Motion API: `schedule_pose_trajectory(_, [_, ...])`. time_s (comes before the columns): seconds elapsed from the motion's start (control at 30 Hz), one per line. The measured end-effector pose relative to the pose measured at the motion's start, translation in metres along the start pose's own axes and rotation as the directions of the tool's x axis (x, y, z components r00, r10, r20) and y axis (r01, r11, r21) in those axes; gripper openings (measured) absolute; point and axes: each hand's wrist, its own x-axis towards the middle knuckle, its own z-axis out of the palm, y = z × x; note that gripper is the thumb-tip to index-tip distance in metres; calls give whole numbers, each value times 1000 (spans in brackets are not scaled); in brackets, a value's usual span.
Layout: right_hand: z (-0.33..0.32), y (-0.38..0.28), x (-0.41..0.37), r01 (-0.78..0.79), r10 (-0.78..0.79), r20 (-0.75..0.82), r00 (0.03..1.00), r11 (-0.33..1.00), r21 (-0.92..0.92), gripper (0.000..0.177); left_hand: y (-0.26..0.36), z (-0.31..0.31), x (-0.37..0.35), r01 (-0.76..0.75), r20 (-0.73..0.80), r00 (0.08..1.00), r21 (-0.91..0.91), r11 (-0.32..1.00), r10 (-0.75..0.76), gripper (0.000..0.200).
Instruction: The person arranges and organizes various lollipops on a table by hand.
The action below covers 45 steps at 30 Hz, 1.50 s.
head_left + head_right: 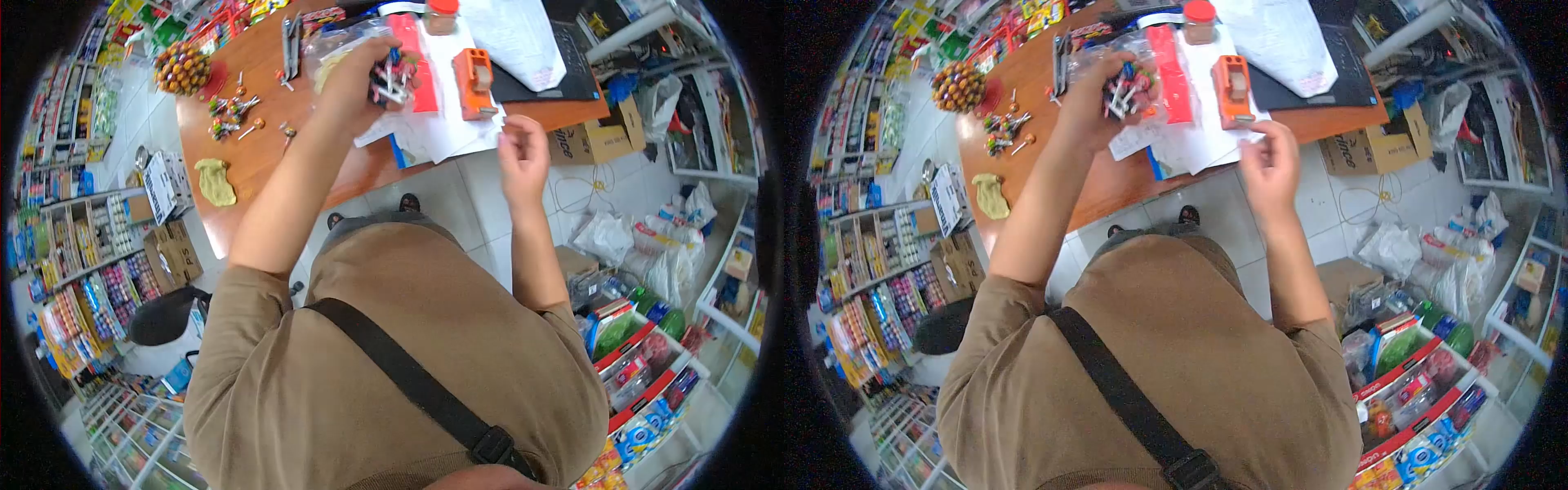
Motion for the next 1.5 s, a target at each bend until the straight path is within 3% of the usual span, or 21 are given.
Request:
schedule_pose_trajectory(0.1, [54, -38, 4, 194, -197, 307, 931, 980, 40, 33, -2, -9, -44, -132, -185, 978, -191, 973, 97, 19])
schedule_pose_trajectory(0.13, [72, -52, 4, 144, -176, 373, 911, 983, 112, 36, -2, -16, -57, -218, -230, 956, -150, 964, 181, 20])
schedule_pose_trajectory(0.2, [110, -75, 1, 20, -141, 505, 852, 971, 238, 41, -2, -40, -78, -350, -274, 893, 77, 934, 357, 20])
schedule_pose_trajectory(0.27, [150, -81, -6, -90, -21, 651, 759, 986, 137, 40, -8, -82, -95, -387, -286, 813, 386, 838, 507, 20])
schedule_pose_trajectory(0.3, [169, -81, -9, -136, 41, 712, 701, 988, 78, 40, -13, -103, -102, -393, -333, 791, 367, 843, 514, 18])
schedule_pose_trajectory(0.33, [188, -74, -14, 137, -76, 708, 702, 990, -29, 32, -16, -122, -110, -399, -377, 768, 349, 848, 517, 16])
schedule_pose_trajectory(0.43, [252, -40, -36, -237, 149, 763, 629, 972, 6, 24, -28, -176, -136, -373, -465, 721, 365, 853, 514, 24])
schedule_pose_trajectory(0.47, [269, -39, -43, -473, 258, 775, 577, 879, 60, 21, -36, -199, -139, -368, -484, 692, 401, 839, 536, 28])
schedule_pose_trajectory(0.5, [289, -19, -50, -547, 290, 779, 555, 833, 80, 21, -40, -219, -144, -364, -498, 664, 437, 823, 558, 32])
schedule_pose_trajectory(0.63, [355, 17, -76, -723, 422, 725, 545, 674, 152, 17, -55, -295, -154, -226, -534, 723, 418, 880, 439, 40])
schedule_pose_trajectory(0.67, [368, 24, -79, -755, 465, 705, 536, 637, 155, 17, -52, -301, -160, -137, -573, 764, 307, 942, 298, 44])
schedule_pose_trajectory(0.77, [398, 48, -86, -762, 535, 607, 588, 618, 194, 16, -59, -336, -156, -68, -488, 750, 613, 787, 446, 47])
schedule_pose_trajectory(0.8, [405, 49, -86, -764, 558, 570, 603, 611, 210, 15, -35, -323, -167, 83, -494, 800, 653, 753, 341, 48])
schedule_pose_trajectory(0.9, [405, 55, -82, -623, 552, 514, 657, 781, -43, 13, -41, -338, -167, 103, -274, 713, 951, 290, 645, 46])
schedule_pose_trajectory(0.93, [407, 64, -83, -567, 503, 483, 717, 824, -16, 12, -37, -336, -169, 82, -291, 745, 933, 351, 600, 46])
schedule_pose_trajectory(1.03, [395, 51, -71, -627, 539, 477, 694, 778, 33, 11, -32, -332, -173, 82, -155, 776, 986, 145, 611, 45])
schedule_pose_trajectory(1.13, [385, 54, -59, -702, 583, 491, 647, 707, 86, 9, -40, -339, -162, 50, -169, 770, 977, 205, 616, 45])
schedule_pose_trajectory(1.23, [376, 63, -40, -749, 583, 558, 590, 654, 108, 9, -38, -333, -151, 59, -131, 671, 991, 123, 730, 46])
schedule_pose_trajectory(1.27, [373, 63, -37, -766, 587, 578, 567, 634, 108, 9, -36, -329, -145, -10, -172, 697, 969, 249, 697, 45])
schedule_pose_trajectory(1.37, [369, 65, -31, -833, 526, 692, 494, 516, 201, 10, -10, -307, -137, 26, -124, 909, 970, 241, 399, 45])
schedule_pose_trajectory(1.5, [359, 69, -22, -842, 430, 799, 421, 512, 168, 14, -2, -297, -121, 179, -250, 954, 918, 355, 167, 29])
